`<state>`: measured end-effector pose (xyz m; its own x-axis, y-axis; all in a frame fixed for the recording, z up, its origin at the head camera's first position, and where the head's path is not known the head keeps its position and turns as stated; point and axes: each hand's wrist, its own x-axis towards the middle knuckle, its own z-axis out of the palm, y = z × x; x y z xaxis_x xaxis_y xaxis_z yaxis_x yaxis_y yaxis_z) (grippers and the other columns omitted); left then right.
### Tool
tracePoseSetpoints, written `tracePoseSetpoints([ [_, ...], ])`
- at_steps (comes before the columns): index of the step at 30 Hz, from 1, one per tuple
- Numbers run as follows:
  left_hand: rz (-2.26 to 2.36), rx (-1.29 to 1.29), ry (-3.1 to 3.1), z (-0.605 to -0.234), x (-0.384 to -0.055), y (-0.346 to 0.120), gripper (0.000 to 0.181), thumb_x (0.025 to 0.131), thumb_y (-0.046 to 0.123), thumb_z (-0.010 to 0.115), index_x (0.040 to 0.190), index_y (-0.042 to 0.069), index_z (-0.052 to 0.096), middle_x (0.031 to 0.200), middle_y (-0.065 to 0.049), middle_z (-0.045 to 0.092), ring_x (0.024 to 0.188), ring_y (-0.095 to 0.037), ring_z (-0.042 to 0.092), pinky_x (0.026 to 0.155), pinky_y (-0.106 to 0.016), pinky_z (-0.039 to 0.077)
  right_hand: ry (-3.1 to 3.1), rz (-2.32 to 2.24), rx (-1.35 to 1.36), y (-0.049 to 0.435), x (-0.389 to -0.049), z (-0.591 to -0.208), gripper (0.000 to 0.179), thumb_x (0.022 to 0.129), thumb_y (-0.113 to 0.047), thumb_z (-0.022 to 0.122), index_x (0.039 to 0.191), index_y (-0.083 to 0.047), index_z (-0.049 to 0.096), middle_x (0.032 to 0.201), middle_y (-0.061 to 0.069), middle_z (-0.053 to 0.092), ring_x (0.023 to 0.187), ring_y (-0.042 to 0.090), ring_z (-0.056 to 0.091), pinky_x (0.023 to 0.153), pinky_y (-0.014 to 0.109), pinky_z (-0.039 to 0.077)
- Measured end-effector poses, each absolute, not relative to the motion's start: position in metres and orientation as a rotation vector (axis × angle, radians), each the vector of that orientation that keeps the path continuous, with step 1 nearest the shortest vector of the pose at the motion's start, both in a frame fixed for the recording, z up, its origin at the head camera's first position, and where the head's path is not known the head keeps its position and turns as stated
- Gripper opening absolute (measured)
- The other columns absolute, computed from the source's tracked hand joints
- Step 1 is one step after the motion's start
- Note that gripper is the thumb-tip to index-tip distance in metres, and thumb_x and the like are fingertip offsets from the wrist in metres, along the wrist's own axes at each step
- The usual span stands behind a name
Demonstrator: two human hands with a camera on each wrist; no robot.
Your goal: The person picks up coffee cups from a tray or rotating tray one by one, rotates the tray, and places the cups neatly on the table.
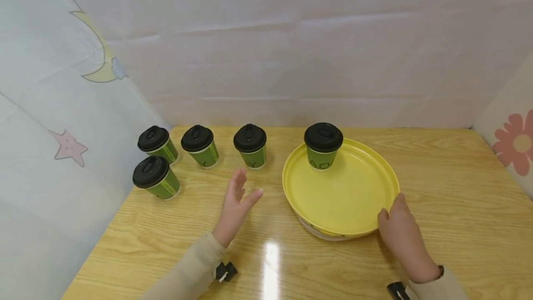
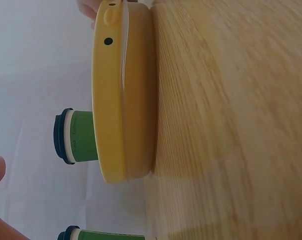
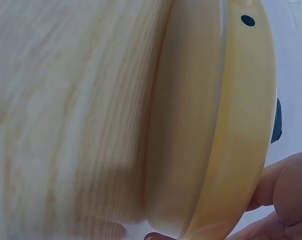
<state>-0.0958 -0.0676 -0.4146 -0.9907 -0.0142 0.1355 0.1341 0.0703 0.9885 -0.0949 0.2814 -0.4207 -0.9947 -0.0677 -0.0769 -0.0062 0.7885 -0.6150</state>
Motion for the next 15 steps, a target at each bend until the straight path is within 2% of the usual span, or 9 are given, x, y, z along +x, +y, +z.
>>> tracePoseSetpoints([
  [3, -2.071, -0.132, -2.221, -0.414, -0.096, -0.065, 0.087, 0.091, 0.025, 0.071, 0.151, -0.005, 0.015, 0.156, -0.023, 0.019, 0.144, -0.035, 0.018, 0.116, -0.054, 0.015, 2.891, -0.969, -0.058, 0.281, -0.096, -0.42, 0.055, 0.098, -0.004, 0.029, 0.128, 0.036, 0.007, 0.066, 0.014, 0.043, 0.05, 0.019, 0.043, 0.04, 0.027, 0.038],
  [4, -2.072, -0.134, -2.226, -0.413, -0.096, -0.063, 0.088, 0.091, 0.026, 0.071, 0.151, -0.005, 0.015, 0.156, -0.023, 0.019, 0.144, -0.035, 0.018, 0.116, -0.054, 0.016, 2.887, -0.964, -0.06, 0.282, -0.097, -0.42, 0.057, 0.098, -0.004, 0.028, 0.129, 0.036, 0.003, 0.073, 0.023, 0.049, 0.053, 0.021, 0.044, 0.042, 0.028, 0.039],
  [6, -2.077, -0.137, -2.231, -0.413, -0.097, -0.061, 0.088, 0.091, 0.027, 0.071, 0.152, -0.005, 0.015, 0.156, -0.023, 0.019, 0.144, -0.035, 0.018, 0.116, -0.053, 0.017, 2.876, -0.953, -0.066, 0.283, -0.099, -0.42, 0.06, 0.098, -0.004, 0.028, 0.129, 0.036, -0.003, 0.092, 0.042, 0.05, 0.057, 0.024, 0.045, 0.045, 0.03, 0.04],
  [8, -2.078, -0.137, -2.239, -0.413, -0.098, -0.059, 0.088, 0.091, 0.027, 0.071, 0.152, -0.003, 0.015, 0.157, -0.022, 0.019, 0.144, -0.034, 0.018, 0.116, -0.052, 0.017, 2.877, -0.942, -0.078, 0.284, -0.1, -0.419, 0.061, 0.098, -0.003, 0.029, 0.129, 0.036, -0.006, 0.115, 0.057, 0.036, 0.064, 0.031, 0.049, 0.051, 0.034, 0.044],
  [10, -2.082, -0.138, -2.243, -0.414, -0.099, -0.058, 0.087, 0.091, 0.026, 0.071, 0.152, -0.003, 0.015, 0.157, -0.022, 0.019, 0.144, -0.034, 0.018, 0.116, -0.052, 0.018, 2.877, -0.935, -0.09, 0.285, -0.101, -0.418, 0.061, 0.098, -0.002, 0.029, 0.129, 0.035, -0.009, 0.124, 0.061, 0.016, 0.073, 0.039, 0.049, 0.057, 0.04, 0.046],
  [14, -2.087, -0.143, -2.245, -0.415, -0.102, -0.055, 0.086, 0.091, 0.026, 0.07, 0.152, -0.002, 0.016, 0.157, -0.021, 0.019, 0.144, -0.033, 0.018, 0.116, -0.051, 0.018, 2.898, -0.912, -0.095, 0.286, -0.104, -0.419, 0.06, 0.096, 0.001, 0.029, 0.129, 0.036, -0.007, 0.125, 0.061, 0.012, 0.094, 0.055, 0.049, 0.07, 0.056, 0.048],
  [15, -2.092, -0.148, -2.242, -0.415, -0.102, -0.054, 0.086, 0.092, 0.025, 0.07, 0.153, -0.001, 0.017, 0.157, -0.021, 0.019, 0.144, -0.033, 0.018, 0.116, -0.051, 0.018, 2.904, -0.91, -0.096, 0.286, -0.104, -0.419, 0.059, 0.096, 0.001, 0.029, 0.129, 0.036, -0.006, 0.124, 0.061, 0.013, 0.095, 0.057, 0.049, 0.071, 0.057, 0.049],
])
